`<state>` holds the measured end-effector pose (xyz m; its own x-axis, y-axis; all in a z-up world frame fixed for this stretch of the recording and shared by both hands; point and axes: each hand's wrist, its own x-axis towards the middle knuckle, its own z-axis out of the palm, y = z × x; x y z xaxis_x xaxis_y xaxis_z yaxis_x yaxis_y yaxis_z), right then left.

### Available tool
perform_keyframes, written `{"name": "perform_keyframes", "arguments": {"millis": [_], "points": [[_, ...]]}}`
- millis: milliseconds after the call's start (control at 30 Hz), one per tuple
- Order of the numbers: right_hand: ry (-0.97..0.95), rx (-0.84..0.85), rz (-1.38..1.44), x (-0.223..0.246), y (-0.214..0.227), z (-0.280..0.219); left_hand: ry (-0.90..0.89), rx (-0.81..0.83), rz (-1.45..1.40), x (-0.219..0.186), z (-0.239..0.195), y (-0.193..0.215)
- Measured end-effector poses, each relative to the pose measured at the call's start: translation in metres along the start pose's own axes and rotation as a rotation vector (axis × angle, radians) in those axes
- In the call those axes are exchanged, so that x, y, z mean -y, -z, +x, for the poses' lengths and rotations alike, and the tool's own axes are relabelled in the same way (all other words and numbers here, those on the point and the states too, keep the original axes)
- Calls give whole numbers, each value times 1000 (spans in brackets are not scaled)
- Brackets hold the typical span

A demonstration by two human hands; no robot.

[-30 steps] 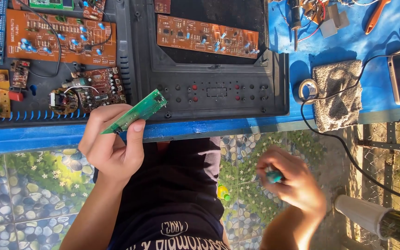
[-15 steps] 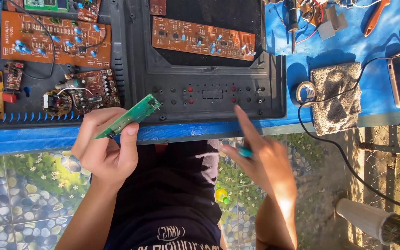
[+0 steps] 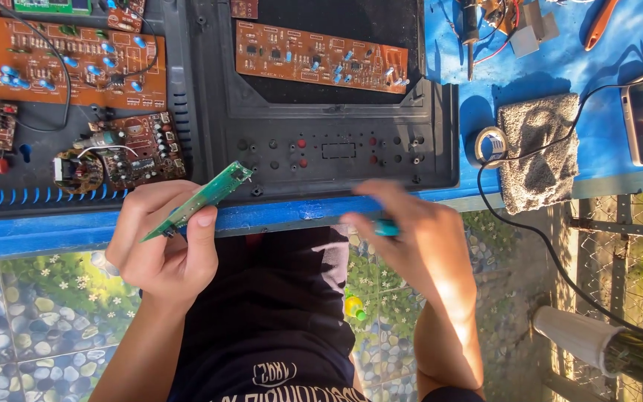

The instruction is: The person cleans a green circuit board using a teal marker-like tool. They hold the board in their left hand and scrub its surface with the tool in their right hand, focusing on specific areas and flipping the board to clean different sides.

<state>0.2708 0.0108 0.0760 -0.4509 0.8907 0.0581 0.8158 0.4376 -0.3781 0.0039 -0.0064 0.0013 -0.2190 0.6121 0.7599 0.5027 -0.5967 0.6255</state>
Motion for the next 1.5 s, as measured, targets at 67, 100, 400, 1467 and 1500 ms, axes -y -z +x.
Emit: {"name": "perform_keyframes", "arguments": {"millis": [67,100,400,1467,1500], "points": [[-65,-152,84,-23,-13,-33,10,0,1,-1,0,1],[-128,-304,170,-35,-19,-50,19,0,6,-1,0,2],[-116,114,203,-48,-33,-93,14,-10,-10,1,-1,0],[26,111,-230,-20,3,17,24,22,5,-1,-2,2],[33,141,-274,-16,3,26,28,25,14,-2,-2,2]]}}
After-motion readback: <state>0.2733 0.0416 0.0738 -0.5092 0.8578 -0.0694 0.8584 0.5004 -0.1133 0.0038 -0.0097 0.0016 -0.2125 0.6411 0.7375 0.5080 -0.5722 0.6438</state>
